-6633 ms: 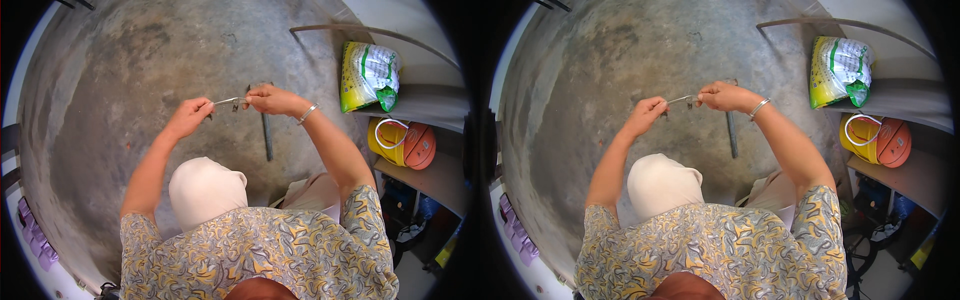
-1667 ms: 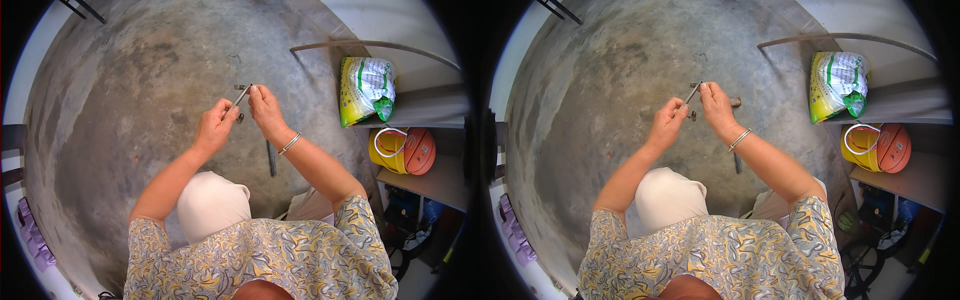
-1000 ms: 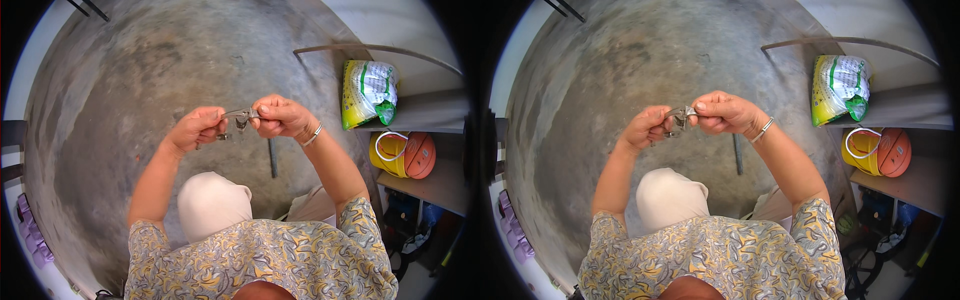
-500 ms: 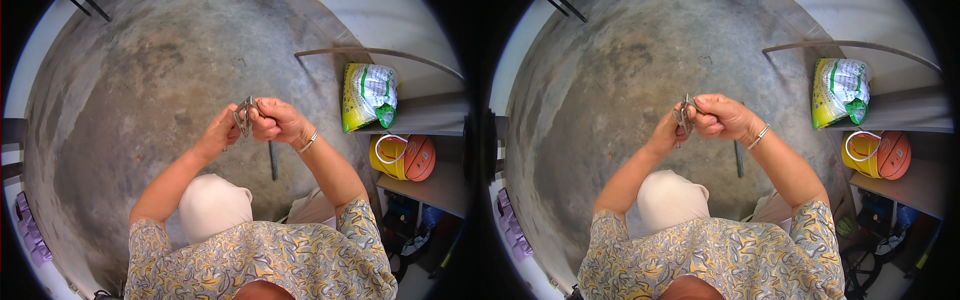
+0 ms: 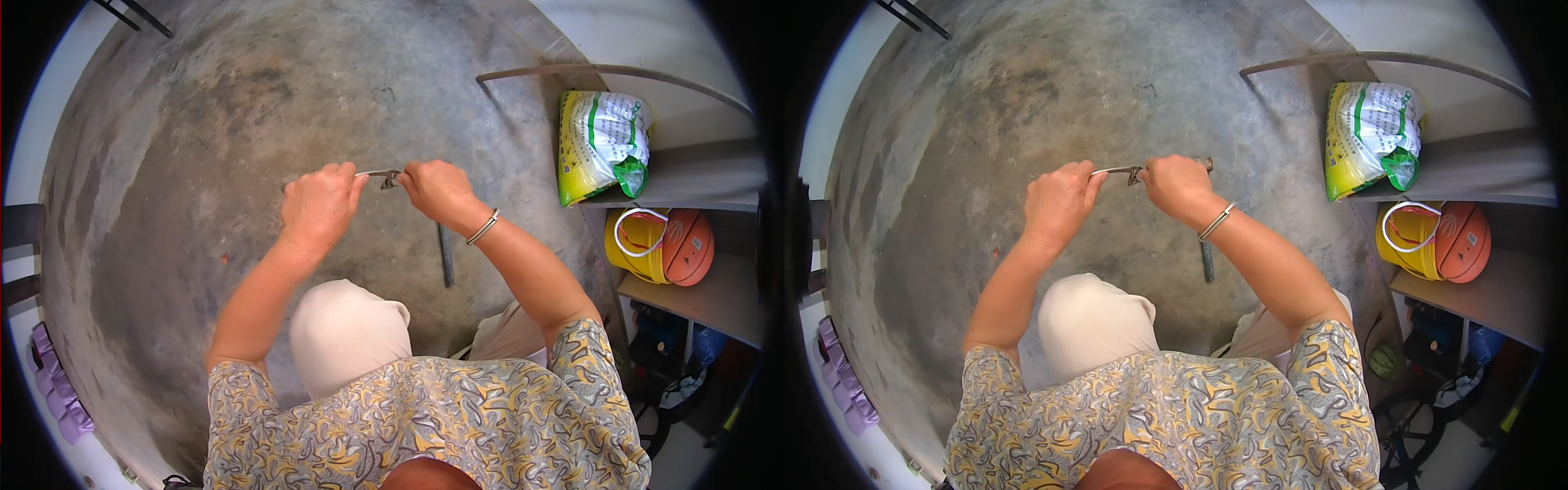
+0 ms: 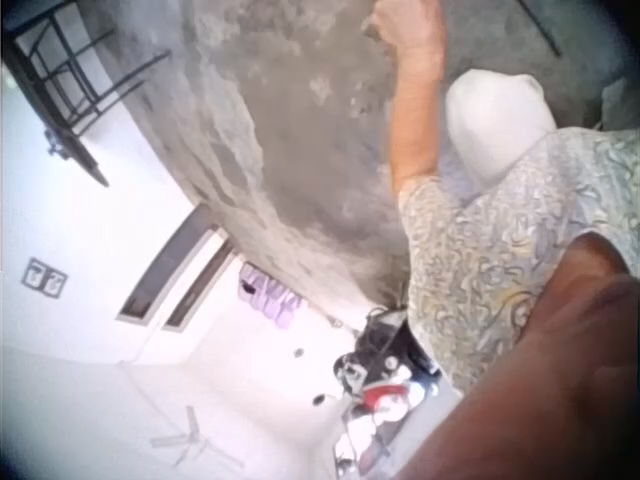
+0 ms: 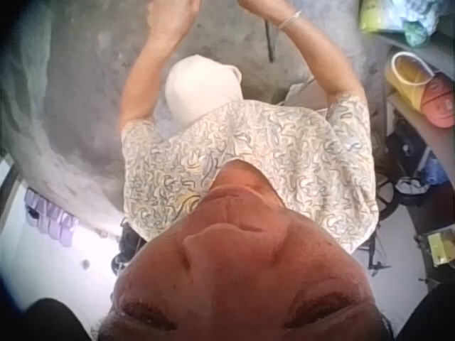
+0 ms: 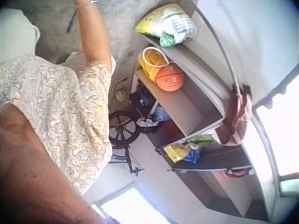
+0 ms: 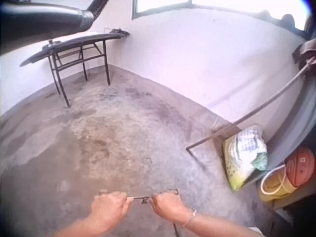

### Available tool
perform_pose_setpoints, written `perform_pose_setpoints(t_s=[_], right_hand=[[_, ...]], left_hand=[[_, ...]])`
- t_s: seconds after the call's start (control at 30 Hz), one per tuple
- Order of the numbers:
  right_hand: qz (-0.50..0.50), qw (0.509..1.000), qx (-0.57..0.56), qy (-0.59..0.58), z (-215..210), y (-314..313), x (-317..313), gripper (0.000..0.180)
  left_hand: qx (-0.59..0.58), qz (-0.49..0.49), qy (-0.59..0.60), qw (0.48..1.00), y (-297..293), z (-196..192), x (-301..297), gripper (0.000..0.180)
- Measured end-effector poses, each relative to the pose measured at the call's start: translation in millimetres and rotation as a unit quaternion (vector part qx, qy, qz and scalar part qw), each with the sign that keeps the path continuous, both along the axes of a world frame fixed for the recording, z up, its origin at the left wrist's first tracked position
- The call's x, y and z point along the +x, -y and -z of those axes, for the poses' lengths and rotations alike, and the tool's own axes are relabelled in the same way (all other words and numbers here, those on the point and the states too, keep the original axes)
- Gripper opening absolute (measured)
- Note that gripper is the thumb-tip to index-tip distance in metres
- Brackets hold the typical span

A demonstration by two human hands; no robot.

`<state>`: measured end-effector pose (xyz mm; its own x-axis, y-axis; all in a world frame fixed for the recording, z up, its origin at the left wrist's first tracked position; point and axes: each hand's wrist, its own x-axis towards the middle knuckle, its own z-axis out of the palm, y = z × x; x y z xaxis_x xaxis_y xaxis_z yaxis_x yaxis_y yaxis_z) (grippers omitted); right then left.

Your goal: The recorder is repairing a metal hinge using a hammer.

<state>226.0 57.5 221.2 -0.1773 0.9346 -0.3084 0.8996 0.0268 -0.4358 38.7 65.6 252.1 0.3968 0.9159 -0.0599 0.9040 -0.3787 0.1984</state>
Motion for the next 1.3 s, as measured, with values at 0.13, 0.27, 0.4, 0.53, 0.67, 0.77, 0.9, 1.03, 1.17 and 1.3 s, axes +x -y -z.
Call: perform_pose_setpoints(t_s=[0.13,0.27,0.4,0.53,0.67,0.77,0.9,1.03,1.17,1.3], right_hand=[[0.129,0.966,0.015,-0.224,14.1,-5.2,7.9,0.028],[0.225,0.901,0.015,-0.370,14.8,-3.5,-8.0,0.028],[0.269,0.781,-0.009,-0.564,-1.6,0.5,-20.8,0.028],[0.123,0.922,-0.022,-0.367,-11.0,-9.9,7.4,0.024],[0.035,0.980,0.044,-0.189,-29.1,-12.5,20.9,0.027],[0.056,0.971,0.139,-0.188,-39.3,-10.5,19.6,0.026],[0.019,0.973,0.131,-0.190,-49.5,-14.8,25.1,0.021],[-0.069,0.977,0.051,-0.193,-57.2,-20.0,40.0,0.023],[-0.089,0.912,-0.102,-0.388,-56.3,-23.1,59.3,0.026],[-0.140,0.675,-0.310,-0.655,-47.8,-10.9,39.9,0.028]], left_hand=[[0.022,-0.028,0.189,0.981,13.7,7.5,10.6,0.017],[-0.010,-0.039,0.327,0.944,21.7,7.0,25.5,0.023],[-0.042,-0.037,0.338,0.939,24.2,1.4,25.7,0.026],[-0.039,-0.063,0.386,0.919,15.3,21.6,12.0,0.027],[-0.068,-0.065,0.408,0.908,6.6,15.5,5.2,0.023],[-0.095,-0.097,0.361,0.923,-3.2,3.4,0.3,0.022],[-0.113,-0.087,0.372,0.917,-13.2,8.7,-12.5,0.024],[-0.330,-0.046,0.448,0.830,-23.4,-10.3,-30.9,0.030],[-0.511,0.002,0.518,0.686,-20.6,-22.9,-45.4,0.034],[-0.594,0.070,0.589,0.544,-14.7,-1.4,-44.1,0.037]])
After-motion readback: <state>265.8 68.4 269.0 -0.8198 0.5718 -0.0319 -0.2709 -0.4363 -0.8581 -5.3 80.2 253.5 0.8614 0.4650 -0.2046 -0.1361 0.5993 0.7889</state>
